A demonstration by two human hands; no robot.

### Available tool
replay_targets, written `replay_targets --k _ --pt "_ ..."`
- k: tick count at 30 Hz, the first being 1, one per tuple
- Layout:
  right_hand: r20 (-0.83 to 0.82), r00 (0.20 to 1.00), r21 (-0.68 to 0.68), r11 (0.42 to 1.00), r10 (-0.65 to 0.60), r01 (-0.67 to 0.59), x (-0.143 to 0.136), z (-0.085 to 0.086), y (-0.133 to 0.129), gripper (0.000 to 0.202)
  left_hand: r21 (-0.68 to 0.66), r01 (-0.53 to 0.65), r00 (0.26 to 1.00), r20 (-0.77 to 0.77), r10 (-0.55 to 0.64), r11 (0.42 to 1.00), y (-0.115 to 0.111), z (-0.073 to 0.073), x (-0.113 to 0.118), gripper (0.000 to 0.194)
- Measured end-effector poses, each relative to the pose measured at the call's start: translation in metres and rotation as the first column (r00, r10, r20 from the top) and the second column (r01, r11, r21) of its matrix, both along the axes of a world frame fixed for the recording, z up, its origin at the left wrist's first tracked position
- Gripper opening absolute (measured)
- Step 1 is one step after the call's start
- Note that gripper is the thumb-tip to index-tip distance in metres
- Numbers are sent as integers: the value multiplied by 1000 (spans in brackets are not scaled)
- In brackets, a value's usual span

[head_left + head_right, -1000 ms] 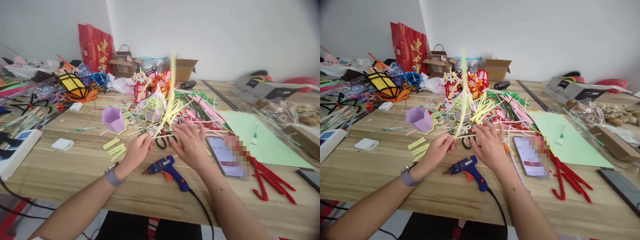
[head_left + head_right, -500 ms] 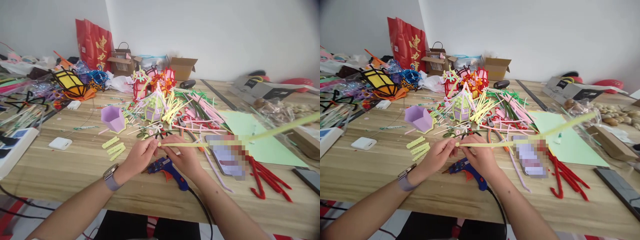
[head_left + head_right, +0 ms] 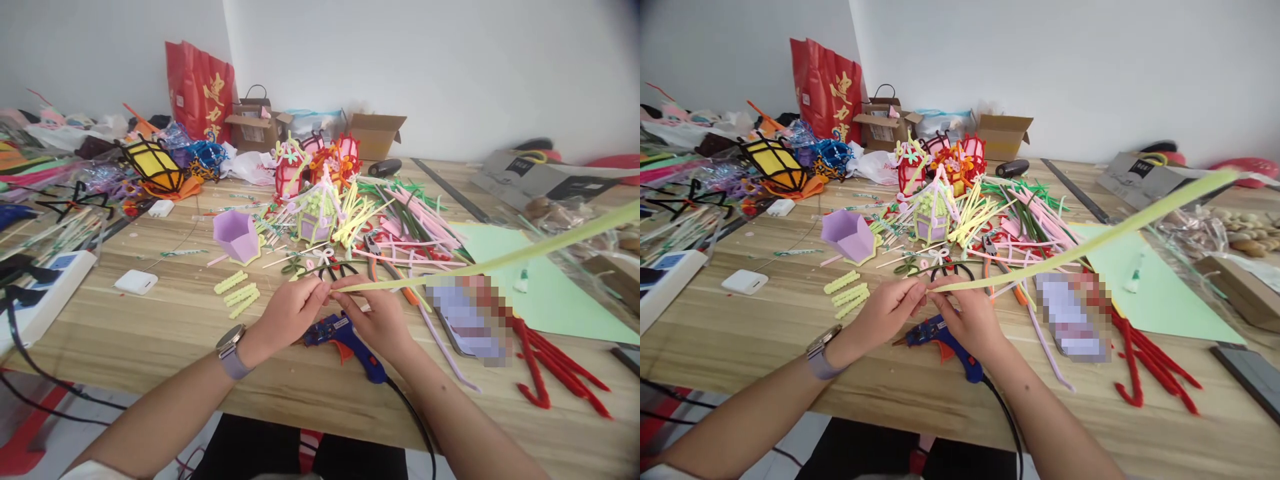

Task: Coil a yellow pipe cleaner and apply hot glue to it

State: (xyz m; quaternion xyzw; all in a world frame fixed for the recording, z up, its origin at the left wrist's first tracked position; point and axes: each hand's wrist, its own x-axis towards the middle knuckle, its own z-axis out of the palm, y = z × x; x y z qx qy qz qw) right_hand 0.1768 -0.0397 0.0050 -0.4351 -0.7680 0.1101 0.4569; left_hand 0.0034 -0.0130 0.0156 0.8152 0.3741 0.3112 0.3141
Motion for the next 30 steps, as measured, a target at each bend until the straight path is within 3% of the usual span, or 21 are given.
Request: replay_targets --k 3,7,12,16,19,25,30 --pt "-148 989 -171 984 21 -47 -2 3 -2 10 131 15 998 -66 -7 991 0 -3 -1 37" --pt "-372 927 -368 910 42 -189 -4 10 -2 23 344 64 990 -137 -17 937 1 -5 -3 36" --pt "-557 831 -553 747 0 -370 -3 17 -1 33 562 166 967 -252 -24 810 4 -4 -5 37" --pt "-588 805 -641 650 -75 -408 -2 17 0 33 623 204 967 -251 -54 755 5 -6 -4 35" --pt "-577 810 -656 649 -102 -386 -3 17 1 33 606 205 970 -231 -77 769 5 -6 -4 33" --pt "-580 804 -642 680 -129 -354 -4 18 1 32 425 173 972 -217 -85 888 1 0 -3 29" --pt "-596 787 -657 660 -157 -366 3 17 5 27 273 125 978 -197 -72 954 -1 4 -2 22"
